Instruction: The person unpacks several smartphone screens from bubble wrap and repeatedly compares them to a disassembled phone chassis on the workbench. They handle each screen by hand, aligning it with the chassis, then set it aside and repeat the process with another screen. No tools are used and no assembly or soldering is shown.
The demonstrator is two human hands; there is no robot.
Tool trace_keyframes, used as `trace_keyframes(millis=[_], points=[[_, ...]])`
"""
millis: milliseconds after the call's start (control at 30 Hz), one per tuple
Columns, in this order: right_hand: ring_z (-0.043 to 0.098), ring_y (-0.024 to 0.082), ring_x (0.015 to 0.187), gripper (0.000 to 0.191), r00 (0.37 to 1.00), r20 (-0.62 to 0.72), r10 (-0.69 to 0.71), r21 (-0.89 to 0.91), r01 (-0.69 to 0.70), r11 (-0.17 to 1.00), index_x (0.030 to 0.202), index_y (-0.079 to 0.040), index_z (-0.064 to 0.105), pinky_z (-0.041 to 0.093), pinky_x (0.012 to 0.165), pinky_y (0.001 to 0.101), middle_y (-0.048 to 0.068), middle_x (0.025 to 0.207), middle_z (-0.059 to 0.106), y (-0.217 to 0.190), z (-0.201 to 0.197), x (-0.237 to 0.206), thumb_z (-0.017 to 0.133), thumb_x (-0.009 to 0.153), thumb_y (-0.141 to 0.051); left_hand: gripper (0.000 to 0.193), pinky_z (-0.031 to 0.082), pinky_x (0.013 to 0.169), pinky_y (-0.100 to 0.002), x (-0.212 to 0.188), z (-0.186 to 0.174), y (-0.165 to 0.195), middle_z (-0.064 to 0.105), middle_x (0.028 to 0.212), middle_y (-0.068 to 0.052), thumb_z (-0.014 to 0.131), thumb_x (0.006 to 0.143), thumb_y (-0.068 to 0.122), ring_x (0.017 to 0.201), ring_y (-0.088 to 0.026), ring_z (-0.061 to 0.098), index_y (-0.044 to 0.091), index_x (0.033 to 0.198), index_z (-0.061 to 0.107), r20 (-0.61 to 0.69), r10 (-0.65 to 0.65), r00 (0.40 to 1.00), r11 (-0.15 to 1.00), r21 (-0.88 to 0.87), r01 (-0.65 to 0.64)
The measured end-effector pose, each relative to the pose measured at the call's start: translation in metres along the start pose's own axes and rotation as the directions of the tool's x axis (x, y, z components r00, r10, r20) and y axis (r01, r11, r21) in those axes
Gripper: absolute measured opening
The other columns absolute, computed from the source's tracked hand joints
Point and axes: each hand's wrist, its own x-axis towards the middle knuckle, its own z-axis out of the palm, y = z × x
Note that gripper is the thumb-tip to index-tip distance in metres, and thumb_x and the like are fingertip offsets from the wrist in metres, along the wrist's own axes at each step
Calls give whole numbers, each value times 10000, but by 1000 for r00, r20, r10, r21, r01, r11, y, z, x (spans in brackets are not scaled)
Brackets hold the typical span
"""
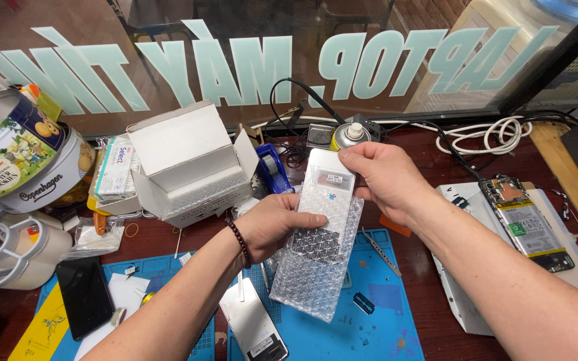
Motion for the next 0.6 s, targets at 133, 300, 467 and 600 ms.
trace_keyframes(millis=[133, 300, 467, 600], points=[[688, 145, 870, 201, 1000, -7, 0, -4, 0, 1000, 1036, -46, 702, 576, 714, 314, 62, 982, 720, 1, 0, -1, 643, 980, -231, 253, 617, 839, -352, 0, 1, 0, 780, 1010, -122, 764, 855, 69, 903, -203, 756, -9, 1092, 726, -6, -5, 1000, 1000, 3, 5], [691, 144, 875, 198, 1000, 1, 2, 11, -2, 1000, 1044, -46, 700, 582, 717, 319, 62, 988, 719, 2, -1, -1, 643, 974, -222, 244, 614, 835, -359, 0, 0, 0, 778, 1004, -128, 761, 860, 69, 898, -208, 754, -12, 1088, 727, -10, -17, 1000, 1000, 14, 17], [698, 146, 884, 201, 1000, 2, 5, 18, -5, 1000, 1059, -50, 695, 588, 729, 321, 60, 992, 724, 3, -2, -1, 637, 971, -222, 246, 613, 843, -362, 2, 0, 0, 779, 1011, -132, 760, 859, 56, 904, -212, 754, -16, 1092, 727, 7, -9, 1000, 1000, -4, 9], [701, 149, 893, 203, 1000, -1, 6, 22, -6, 1000, 1060, -46, 694, 594, 737, 327, 60, 995, 724, 4, -2, 0, 636, 970, -219, 254, 613, 847, -365, 3, 0, 0, 780, 1016, -133, 758, 856, 52, 907, -215, 755, -18, 1098, 728, 10, -14, 1000, 1000, -11, 14]])
